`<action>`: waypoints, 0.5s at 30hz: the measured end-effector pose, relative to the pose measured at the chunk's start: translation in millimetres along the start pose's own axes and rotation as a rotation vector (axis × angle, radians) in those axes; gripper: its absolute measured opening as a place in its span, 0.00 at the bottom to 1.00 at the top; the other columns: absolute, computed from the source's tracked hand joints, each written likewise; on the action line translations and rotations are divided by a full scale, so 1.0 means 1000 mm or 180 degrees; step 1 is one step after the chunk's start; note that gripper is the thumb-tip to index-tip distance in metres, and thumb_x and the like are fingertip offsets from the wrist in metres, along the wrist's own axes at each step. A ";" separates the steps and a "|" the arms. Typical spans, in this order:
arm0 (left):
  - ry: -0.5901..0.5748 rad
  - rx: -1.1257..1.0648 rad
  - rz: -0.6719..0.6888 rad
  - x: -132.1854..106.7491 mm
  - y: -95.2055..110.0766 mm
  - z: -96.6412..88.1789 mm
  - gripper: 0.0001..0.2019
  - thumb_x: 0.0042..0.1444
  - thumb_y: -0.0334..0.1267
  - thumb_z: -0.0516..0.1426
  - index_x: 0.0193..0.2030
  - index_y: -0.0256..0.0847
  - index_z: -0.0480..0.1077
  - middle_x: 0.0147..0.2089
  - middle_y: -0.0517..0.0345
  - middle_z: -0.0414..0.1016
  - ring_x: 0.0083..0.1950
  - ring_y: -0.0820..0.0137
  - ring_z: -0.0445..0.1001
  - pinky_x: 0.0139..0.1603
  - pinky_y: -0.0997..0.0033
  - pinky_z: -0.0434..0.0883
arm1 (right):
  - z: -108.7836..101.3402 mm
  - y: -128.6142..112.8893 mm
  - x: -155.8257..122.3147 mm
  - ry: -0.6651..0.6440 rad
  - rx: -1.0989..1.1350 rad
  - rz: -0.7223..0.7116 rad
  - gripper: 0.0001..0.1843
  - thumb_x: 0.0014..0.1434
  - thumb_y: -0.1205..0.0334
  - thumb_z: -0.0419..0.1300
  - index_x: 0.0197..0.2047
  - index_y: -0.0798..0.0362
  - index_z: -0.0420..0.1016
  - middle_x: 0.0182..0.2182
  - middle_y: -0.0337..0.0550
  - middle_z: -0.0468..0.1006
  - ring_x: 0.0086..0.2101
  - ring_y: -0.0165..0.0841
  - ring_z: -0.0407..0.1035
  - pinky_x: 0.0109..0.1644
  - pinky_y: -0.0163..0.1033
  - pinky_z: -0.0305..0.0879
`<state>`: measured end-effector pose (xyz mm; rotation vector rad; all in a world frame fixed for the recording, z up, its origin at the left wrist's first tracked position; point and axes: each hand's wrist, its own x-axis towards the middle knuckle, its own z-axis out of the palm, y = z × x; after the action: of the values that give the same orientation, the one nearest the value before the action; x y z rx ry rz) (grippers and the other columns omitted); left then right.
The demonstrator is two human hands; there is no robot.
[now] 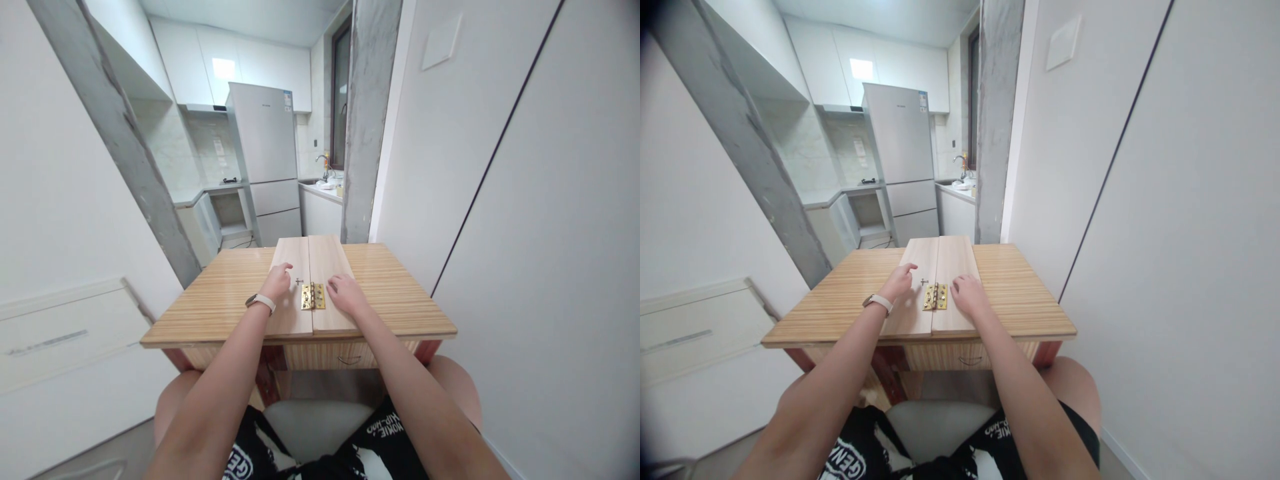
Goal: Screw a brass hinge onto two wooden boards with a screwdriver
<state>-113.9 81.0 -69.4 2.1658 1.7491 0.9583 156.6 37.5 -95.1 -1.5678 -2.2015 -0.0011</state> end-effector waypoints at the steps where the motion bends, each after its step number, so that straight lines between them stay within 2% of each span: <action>1: 0.0045 -0.0043 0.0032 0.002 0.001 -0.005 0.22 0.63 0.27 0.50 0.59 0.36 0.77 0.51 0.40 0.82 0.59 0.59 0.79 0.62 0.59 0.74 | 0.000 0.000 0.000 0.0008 0.0001 -0.0009 0.16 0.76 0.54 0.54 0.52 0.49 0.82 0.54 0.49 0.82 0.57 0.40 0.70 0.64 0.42 0.60; 3: 0.0121 -0.0214 0.0068 0.006 0.007 -0.015 0.25 0.63 0.27 0.51 0.65 0.37 0.72 0.48 0.44 0.82 0.54 0.61 0.82 0.57 0.59 0.76 | 0.000 0.000 0.000 0.0037 0.0005 -0.0032 0.16 0.76 0.54 0.54 0.51 0.49 0.82 0.53 0.49 0.82 0.56 0.40 0.70 0.64 0.42 0.60; 5: 0.0269 -0.0934 0.0025 0.008 0.015 -0.026 0.24 0.66 0.31 0.54 0.68 0.41 0.68 0.43 0.51 0.81 0.43 0.64 0.84 0.45 0.64 0.79 | 0.000 0.000 -0.001 0.0044 0.0004 -0.0047 0.16 0.76 0.54 0.54 0.51 0.49 0.82 0.53 0.49 0.82 0.56 0.40 0.70 0.64 0.42 0.60; 7: 0.0428 -0.1654 0.0094 0.007 0.025 -0.036 0.22 0.66 0.37 0.58 0.66 0.43 0.68 0.47 0.51 0.80 0.41 0.66 0.84 0.39 0.68 0.78 | 0.000 0.000 -0.001 0.0032 -0.0006 -0.0034 0.16 0.76 0.53 0.54 0.51 0.49 0.82 0.54 0.50 0.82 0.56 0.41 0.70 0.64 0.43 0.60; 10: 0.0409 -0.2223 0.0324 0.001 0.041 -0.049 0.17 0.66 0.42 0.60 0.59 0.42 0.70 0.51 0.48 0.79 0.45 0.64 0.86 0.42 0.66 0.80 | 0.000 0.000 -0.001 0.0020 -0.0012 -0.0014 0.17 0.76 0.53 0.54 0.52 0.49 0.82 0.54 0.50 0.82 0.57 0.41 0.70 0.64 0.43 0.60; 15: 0.0403 -0.2487 0.0672 -0.014 0.059 -0.058 0.16 0.68 0.43 0.60 0.59 0.43 0.70 0.53 0.47 0.80 0.55 0.60 0.84 0.53 0.57 0.81 | 0.001 0.000 0.000 0.0001 0.0021 -0.0015 0.17 0.76 0.53 0.54 0.53 0.49 0.82 0.54 0.50 0.82 0.57 0.41 0.70 0.65 0.43 0.60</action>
<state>-102.0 37.9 1.8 1.7923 0.9302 1.5322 156.8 37.8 -95.7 -1.5590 -2.2027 0.0044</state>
